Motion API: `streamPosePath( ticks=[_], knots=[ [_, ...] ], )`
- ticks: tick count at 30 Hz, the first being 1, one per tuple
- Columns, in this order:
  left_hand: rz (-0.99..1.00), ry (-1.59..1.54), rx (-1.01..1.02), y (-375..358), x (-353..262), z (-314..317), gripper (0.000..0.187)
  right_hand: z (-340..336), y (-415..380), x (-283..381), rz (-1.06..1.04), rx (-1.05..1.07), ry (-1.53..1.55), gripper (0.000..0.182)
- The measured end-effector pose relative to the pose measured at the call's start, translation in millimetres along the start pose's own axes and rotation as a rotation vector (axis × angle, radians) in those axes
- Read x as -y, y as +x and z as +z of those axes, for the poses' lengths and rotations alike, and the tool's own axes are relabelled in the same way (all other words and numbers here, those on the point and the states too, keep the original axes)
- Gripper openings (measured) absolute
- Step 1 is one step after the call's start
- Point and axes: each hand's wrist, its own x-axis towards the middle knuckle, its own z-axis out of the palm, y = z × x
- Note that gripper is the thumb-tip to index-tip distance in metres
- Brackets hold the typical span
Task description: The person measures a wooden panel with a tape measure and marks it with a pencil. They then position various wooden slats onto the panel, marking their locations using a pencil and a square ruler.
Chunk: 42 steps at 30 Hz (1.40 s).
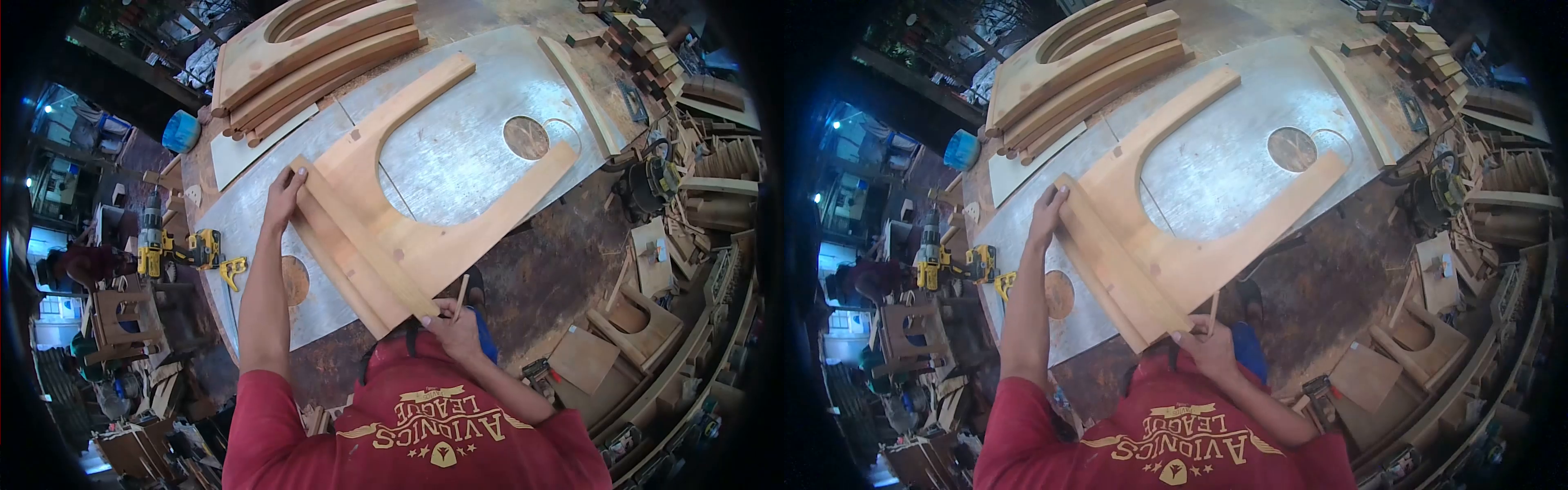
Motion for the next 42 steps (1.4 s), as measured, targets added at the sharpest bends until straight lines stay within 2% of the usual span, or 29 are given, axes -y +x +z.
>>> streamPosePath(
  ticks=[3,9,13,16,20,23,28,32,38,42],
  knots=[
    [0.019,0.068,0.162,21.6,-6.1,-3.5,0.063,-4.7,3.8,10.0,0.104,-0.059,-0.110,0.038],
    [0.006,0.000,0.056,25.8,4.9,-2.6,0.054,-11.6,5.0,9.7,0.174,-0.072,-0.115,0.033],
    [0.016,0.002,0.041,25.2,13.4,-1.3,0.053,-7.3,3.4,7.4,0.150,-0.077,-0.078,0.030],
    [0.004,-0.006,0.031,28.3,16.1,-0.2,0.055,-7.4,3.8,6.9,0.165,-0.069,-0.068,0.029],
    [-0.001,0.025,-0.061,27.1,23.8,-0.2,0.068,-8.6,5.8,5.2,0.162,-0.061,-0.005,0.028],
    [-0.054,-0.029,0.013,31.9,30.2,-4.5,0.075,-13.3,4.7,1.9,0.144,-0.067,-0.031,0.031],
    [-0.008,-0.024,-0.005,27.5,26.0,-4.7,0.073,-7.1,4.4,8.9,0.138,-0.084,-0.119,0.043],
    [0.032,-0.034,-0.027,38.8,44.5,-1.8,0.074,-6.3,3.9,8.6,0.132,-0.085,-0.130,0.041],
    [-0.020,-0.051,-0.009,29.8,28.2,-3.8,0.077,-6.4,2.5,6.4,0.143,-0.067,-0.117,0.037],
    [-0.009,-0.037,-0.050,39.7,43.6,-1.5,0.078,-3.6,2.2,7.3,0.141,-0.073,-0.137,0.036]
  ],
)
